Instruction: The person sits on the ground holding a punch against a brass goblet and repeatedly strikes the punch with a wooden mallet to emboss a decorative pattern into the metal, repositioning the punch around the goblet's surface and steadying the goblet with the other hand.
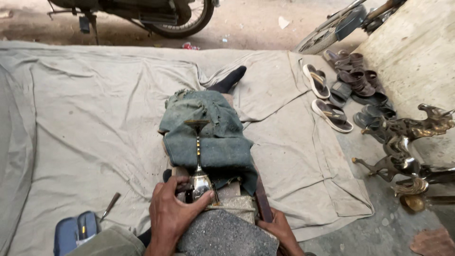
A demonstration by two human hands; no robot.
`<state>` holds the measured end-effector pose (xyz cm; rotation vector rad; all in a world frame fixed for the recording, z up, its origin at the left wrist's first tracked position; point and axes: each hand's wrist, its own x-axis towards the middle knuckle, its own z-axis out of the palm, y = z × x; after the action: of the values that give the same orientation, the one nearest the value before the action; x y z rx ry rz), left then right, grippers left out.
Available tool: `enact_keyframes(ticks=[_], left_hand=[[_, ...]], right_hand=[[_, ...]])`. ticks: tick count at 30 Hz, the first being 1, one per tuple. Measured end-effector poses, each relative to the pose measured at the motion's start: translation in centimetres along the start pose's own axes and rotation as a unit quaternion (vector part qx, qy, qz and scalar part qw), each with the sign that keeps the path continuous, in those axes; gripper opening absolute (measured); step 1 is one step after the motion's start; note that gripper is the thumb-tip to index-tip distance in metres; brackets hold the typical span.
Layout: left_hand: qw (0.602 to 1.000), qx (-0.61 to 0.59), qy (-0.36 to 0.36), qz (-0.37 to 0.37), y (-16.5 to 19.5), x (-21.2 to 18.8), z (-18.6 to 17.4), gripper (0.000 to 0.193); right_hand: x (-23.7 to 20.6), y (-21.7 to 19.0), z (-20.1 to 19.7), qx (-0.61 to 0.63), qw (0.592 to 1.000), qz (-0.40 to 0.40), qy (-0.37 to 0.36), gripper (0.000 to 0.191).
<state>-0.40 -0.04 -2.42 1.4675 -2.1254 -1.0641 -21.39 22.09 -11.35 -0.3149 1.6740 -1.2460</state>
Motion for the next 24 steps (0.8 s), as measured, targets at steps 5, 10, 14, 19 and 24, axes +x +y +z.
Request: enact_keyframes(ticks=[5, 10, 14, 19, 24], left_hand=[[0.992, 0.028, 0.086, 0.086, 1.1, -0.8, -0.2, 0.058], [0.987, 0.016, 0.11, 0.115, 0.8, -1.2, 0.3, 0.056], [0.987, -0.093, 0.051, 0.118, -1.5, -0.2, -0.2, 0.038], [0.985, -0.095, 0.06, 0.132, -5.7, 0.9, -2.6, 0.03], [0.957, -0.255, -0.01, 0.135, -5.8, 0.0, -3.3, 0.028]], right_hand=[[0.1, -0.2, 0.4, -0.019, 0.999, 0.041, 0.026, 0.039], [1.0, 0.2, 0.0, -0.097, 0.995, -0.004, 0.032, 0.032], [1.9, 1.5, -1.3, -0.156, 0.986, 0.028, 0.05, 0.027], [2.3, 3.2, -1.9, -0.167, 0.975, 0.114, 0.088, 0.021], [2.7, 3.1, -1.5, -0.117, 0.978, 0.129, 0.113, 0.022]])
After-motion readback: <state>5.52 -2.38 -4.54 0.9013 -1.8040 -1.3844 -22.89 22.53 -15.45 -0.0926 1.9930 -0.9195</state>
